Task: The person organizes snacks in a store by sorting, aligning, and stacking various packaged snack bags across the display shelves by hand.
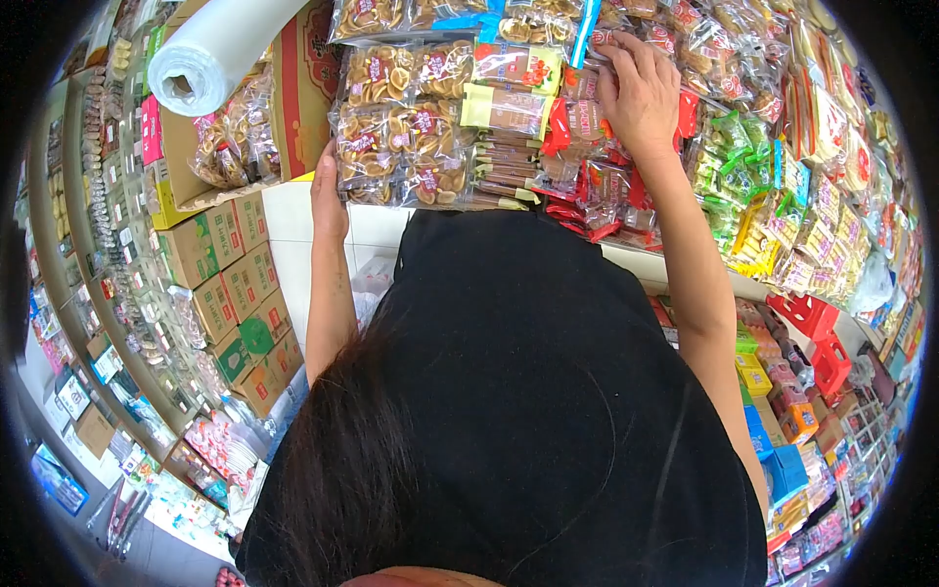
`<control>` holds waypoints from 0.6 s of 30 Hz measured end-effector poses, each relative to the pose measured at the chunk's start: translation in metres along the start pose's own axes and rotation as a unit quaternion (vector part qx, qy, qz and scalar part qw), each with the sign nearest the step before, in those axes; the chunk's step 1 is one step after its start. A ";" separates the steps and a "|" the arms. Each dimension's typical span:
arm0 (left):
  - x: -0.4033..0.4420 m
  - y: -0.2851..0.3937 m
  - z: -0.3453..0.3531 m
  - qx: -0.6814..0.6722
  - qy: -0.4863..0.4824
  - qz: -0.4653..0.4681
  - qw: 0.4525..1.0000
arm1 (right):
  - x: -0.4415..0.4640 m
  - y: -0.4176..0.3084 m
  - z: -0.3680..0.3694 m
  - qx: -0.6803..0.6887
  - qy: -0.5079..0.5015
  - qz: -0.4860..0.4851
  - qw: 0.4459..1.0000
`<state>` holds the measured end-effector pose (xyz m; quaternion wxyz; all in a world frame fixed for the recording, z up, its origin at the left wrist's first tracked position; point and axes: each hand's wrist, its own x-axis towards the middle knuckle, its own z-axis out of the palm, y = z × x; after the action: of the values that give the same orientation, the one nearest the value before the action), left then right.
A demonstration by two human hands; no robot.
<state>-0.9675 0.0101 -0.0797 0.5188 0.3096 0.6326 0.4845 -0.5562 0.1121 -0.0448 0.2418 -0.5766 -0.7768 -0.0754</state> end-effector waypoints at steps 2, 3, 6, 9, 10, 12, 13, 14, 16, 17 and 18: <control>0.001 -0.001 -0.001 0.000 0.000 -0.002 1.000 | 0.000 0.000 0.001 -0.002 0.000 0.001 1.000; 0.002 -0.003 -0.002 -0.001 0.000 -0.001 1.000 | 0.000 0.000 0.001 -0.002 -0.001 0.001 1.000; 0.002 -0.004 -0.002 0.001 0.001 0.001 1.000 | 0.000 0.000 0.001 -0.002 0.002 -0.002 1.000; 0.002 -0.002 -0.002 0.000 0.002 0.000 1.000 | 0.000 0.001 0.002 0.000 0.001 -0.002 1.000; 0.002 -0.002 -0.001 -0.005 0.001 -0.001 1.000 | 0.000 0.001 0.001 0.001 0.003 -0.003 1.000; 0.001 0.000 0.000 -0.005 0.001 -0.002 1.000 | 0.000 0.000 0.001 0.002 0.005 -0.003 1.000; 0.000 0.001 0.001 -0.006 0.001 -0.003 1.000 | 0.000 0.000 0.000 0.001 0.002 -0.002 1.000; 0.000 0.002 0.001 -0.006 0.001 -0.003 1.000 | 0.000 0.000 0.000 0.000 -0.001 -0.001 1.000; -0.001 0.003 0.002 -0.013 0.002 -0.005 1.000 | 0.001 0.000 0.000 0.000 -0.001 -0.001 1.000; -0.001 0.003 0.002 -0.012 0.002 -0.005 1.000 | 0.001 -0.001 0.001 0.000 0.001 -0.001 1.000; 0.000 0.003 0.002 -0.016 0.001 -0.006 1.000 | 0.001 -0.001 0.000 0.000 0.001 0.000 1.000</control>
<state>-0.9659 0.0114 -0.0766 0.5260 0.2973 0.6270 0.4918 -0.5571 0.1127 -0.0448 0.2421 -0.5762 -0.7769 -0.0762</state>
